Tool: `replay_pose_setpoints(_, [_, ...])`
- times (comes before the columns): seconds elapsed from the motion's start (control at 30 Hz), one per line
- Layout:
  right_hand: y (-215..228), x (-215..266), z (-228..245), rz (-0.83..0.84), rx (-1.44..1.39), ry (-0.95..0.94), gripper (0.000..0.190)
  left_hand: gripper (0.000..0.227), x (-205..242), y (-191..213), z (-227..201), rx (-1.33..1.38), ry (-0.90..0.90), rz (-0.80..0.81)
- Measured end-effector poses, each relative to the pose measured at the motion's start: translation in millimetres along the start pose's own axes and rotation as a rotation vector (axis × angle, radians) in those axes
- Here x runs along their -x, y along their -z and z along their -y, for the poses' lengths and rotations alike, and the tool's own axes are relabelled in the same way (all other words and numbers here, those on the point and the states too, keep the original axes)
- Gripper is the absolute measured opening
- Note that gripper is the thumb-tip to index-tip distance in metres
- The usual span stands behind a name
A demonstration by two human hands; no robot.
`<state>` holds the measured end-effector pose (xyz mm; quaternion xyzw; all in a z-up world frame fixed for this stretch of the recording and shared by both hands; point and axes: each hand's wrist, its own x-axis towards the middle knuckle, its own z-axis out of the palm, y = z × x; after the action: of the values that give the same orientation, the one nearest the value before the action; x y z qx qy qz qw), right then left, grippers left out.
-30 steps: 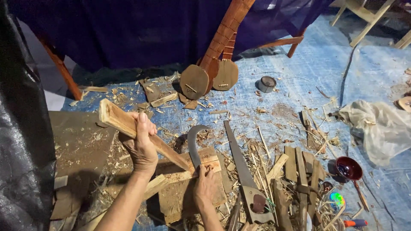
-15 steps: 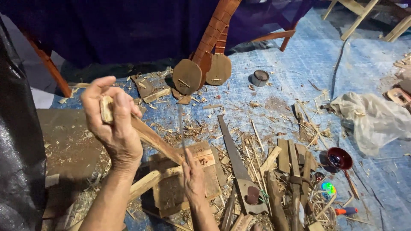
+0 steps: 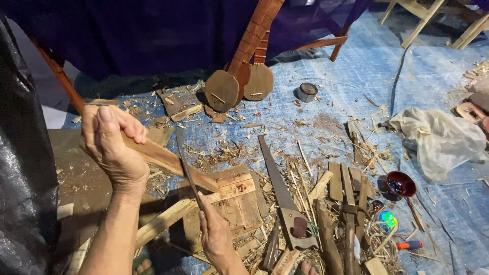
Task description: Shaping and smoothing a wooden instrument component by scraping it with a hand-held metal blade on a workshop floor.
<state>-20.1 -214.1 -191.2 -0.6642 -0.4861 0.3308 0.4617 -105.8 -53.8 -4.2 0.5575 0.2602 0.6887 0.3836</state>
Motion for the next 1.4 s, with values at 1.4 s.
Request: replay_pose_setpoints(1.4, [-10.8,12.7,-99.0,0.189,0.443,-0.253,0.059,0.025,9.6,18.3,-0.5,-0.084,-0.056,-0.009])
